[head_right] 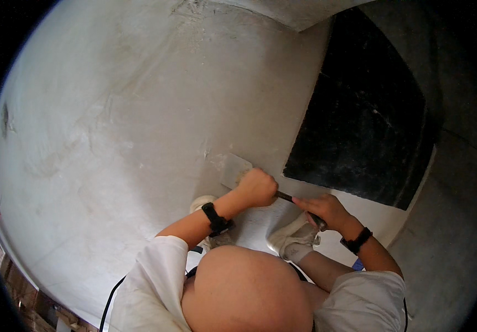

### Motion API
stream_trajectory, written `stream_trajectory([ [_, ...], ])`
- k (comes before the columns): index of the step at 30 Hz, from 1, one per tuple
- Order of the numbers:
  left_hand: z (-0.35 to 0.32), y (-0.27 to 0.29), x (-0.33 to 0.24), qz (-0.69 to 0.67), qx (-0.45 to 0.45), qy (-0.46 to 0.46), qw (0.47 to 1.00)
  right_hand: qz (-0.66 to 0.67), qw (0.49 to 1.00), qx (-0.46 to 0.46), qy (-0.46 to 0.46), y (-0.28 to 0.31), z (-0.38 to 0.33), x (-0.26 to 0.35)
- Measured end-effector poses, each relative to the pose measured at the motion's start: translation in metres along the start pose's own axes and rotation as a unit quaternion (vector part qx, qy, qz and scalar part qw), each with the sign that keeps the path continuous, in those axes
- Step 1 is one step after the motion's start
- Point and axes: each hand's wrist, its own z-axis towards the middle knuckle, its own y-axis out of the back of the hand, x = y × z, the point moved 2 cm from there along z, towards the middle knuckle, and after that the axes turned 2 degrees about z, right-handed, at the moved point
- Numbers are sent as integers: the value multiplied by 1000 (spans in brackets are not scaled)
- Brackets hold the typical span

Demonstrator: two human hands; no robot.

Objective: The person scrapes a concrete floor with a metal scraper, removing debris and smoothing the surface. They work in a crouched position, moving the scraper across the floor and occasionally adjusting their position.

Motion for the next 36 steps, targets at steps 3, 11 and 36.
stream_trajectory([
  [3, -2, 5, 5, 6, 7, 12, 1000, 17, 1000, 3, -1, 3, 9, 2],
  [11, -16, 32, 18, 41, 8, 28, 999, 18, 999, -38, 32, 5, 34, 12],
  [36, -36, 1, -1, 12, 47, -27, 998, -18, 999, -20, 45, -38, 0, 10],
])
